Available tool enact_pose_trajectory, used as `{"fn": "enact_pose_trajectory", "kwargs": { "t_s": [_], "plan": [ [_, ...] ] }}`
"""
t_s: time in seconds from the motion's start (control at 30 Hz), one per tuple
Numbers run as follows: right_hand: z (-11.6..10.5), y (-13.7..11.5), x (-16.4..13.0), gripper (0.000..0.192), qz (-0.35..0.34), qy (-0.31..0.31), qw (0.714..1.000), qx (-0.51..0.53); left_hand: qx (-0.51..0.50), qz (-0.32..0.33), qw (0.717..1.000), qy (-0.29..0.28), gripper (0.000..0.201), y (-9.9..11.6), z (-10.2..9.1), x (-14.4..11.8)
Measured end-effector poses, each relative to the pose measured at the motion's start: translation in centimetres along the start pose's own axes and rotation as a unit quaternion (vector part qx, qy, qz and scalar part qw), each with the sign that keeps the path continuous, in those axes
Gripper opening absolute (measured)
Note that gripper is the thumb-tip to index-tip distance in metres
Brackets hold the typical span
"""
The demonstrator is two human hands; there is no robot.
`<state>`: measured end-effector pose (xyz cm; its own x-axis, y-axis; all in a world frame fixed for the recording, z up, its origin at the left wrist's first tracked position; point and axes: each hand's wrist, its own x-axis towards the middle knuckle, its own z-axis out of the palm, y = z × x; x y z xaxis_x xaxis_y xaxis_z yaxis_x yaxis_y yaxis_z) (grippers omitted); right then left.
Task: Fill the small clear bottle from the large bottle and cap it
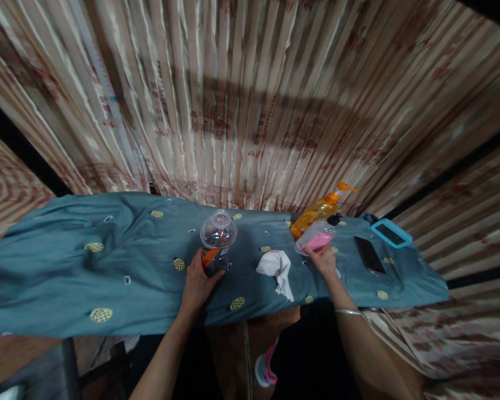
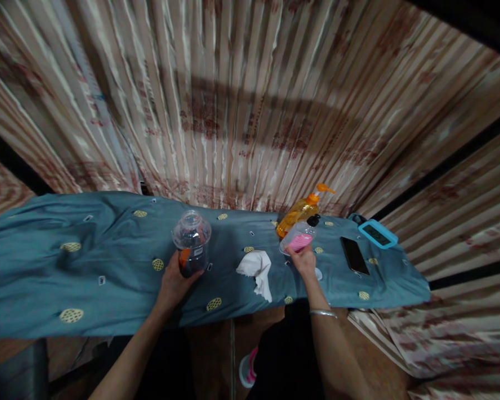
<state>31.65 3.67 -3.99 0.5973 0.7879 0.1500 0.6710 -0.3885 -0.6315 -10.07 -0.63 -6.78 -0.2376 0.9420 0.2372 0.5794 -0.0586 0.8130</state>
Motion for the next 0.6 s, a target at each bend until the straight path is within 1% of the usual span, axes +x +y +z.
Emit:
{"fn": "enact_pose_trajectory", "kwargs": {
  "t_s": [0.1, 0.17, 0.23, 0.33, 0.47, 0.53, 0.6],
  "plan": [
    [0.0, 0.5, -1.8, 0.089, 0.023, -0.007, 0.999, 0.025, 0.006, 0.001, 1.000, -0.001, 0.081, 0.3, -0.1, 0.0],
    [0.1, 0.6, -3.9, 0.096, 0.020, -0.014, 0.999, 0.049, 0.005, 0.006, 1.000, -0.003, 0.081, 0.4, -0.1, 0.0],
    [0.6, 0.2, -6.3, 0.094, 0.002, -0.024, 0.997, 0.071, 0.003, 0.008, 1.000, 0.000, 0.084, 0.5, -0.1, -0.1],
    [2.0, -1.2, -9.6, 0.090, -0.031, -0.049, 0.994, 0.097, -0.002, 0.005, 1.000, 0.001, 0.091, 0.6, -0.1, -0.1],
    [3.8, -3.0, -12.6, 0.093, -0.075, -0.065, 0.989, 0.111, -0.015, 0.022, 1.000, 0.004, 0.094, 0.5, 0.0, -0.1],
    [3.9, -3.3, -13.5, 0.093, -0.097, -0.068, 0.987, 0.109, -0.019, 0.033, 0.999, 0.007, 0.091, 0.3, 0.1, -0.1],
    [3.0, -2.9, -13.8, 0.092, -0.113, -0.065, 0.986, 0.102, -0.021, 0.043, 0.999, 0.009, 0.089, 0.2, 0.1, -0.1]
  ]
}}
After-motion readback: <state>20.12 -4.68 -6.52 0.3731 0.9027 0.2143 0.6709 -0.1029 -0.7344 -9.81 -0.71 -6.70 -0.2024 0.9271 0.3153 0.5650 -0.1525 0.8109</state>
